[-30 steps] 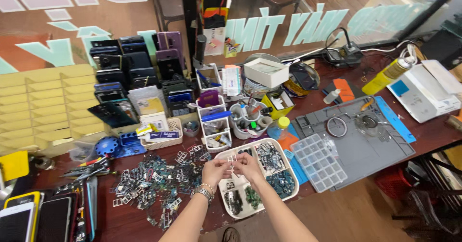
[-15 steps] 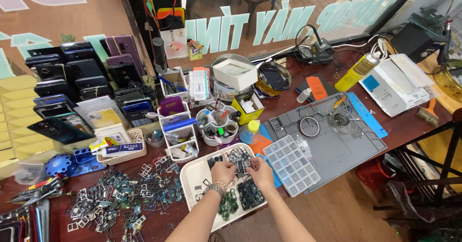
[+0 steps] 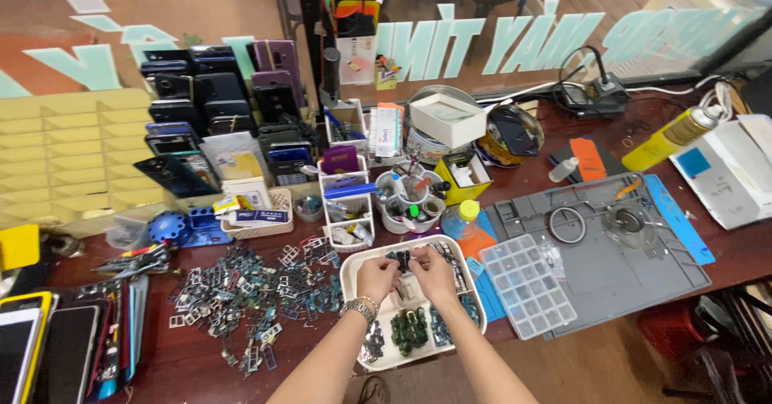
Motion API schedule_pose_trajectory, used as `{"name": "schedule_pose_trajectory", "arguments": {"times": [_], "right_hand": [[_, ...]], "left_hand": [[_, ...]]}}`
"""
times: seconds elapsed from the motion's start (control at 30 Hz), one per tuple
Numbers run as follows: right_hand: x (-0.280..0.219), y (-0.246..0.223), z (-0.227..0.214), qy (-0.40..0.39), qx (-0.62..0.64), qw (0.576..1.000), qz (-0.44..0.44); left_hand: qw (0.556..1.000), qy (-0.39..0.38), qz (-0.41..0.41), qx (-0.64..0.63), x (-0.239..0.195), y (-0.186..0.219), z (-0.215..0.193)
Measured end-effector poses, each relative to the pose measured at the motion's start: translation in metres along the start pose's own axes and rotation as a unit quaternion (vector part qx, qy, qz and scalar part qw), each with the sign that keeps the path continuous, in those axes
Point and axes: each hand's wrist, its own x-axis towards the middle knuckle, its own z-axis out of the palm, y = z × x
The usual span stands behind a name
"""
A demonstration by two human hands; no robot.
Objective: The person sorts small electronic components, likely camera modules, from a pile on the workbench into a compartmentalized tray. They handle the parts one at a time, separating them by type and placing them into designated sections of the tray.
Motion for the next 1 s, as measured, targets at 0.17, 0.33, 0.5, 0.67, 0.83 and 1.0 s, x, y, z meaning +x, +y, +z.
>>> {"name": "schedule_pose_trajectory", "arguments": {"times": [0.17,0.33,0.5,0.67,0.83,1.0], "right_hand": [[-0.006,-0.039,0.045,-0.055,0.013,0.998,0.018],[-0.021,-0.072,0.082,-0.090,0.019,0.996,0.004],[-0.034,-0.096,0.124,-0.127,0.037,0.991,0.024],[-0.043,-0.109,0.172,-0.187,0.076,0.979,0.033],[-0.047,-0.119,0.221,-0.230,0.042,0.972,0.033],[-0.045,-0.130,0.263,-0.269,-0.007,0.963,0.004]], "left_hand": [[0.999,0.031,0.015,-0.011,-0.005,0.006,-0.049],[0.998,0.059,0.017,-0.018,-0.021,0.009,-0.100],[0.996,0.084,0.035,-0.022,-0.032,-0.004,-0.153],[0.972,0.206,0.047,0.098,-0.037,-0.025,-0.230],[0.925,0.318,0.059,0.198,-0.040,-0.046,-0.301],[0.877,0.412,0.005,0.245,-0.046,-0.054,-0.347]]}}
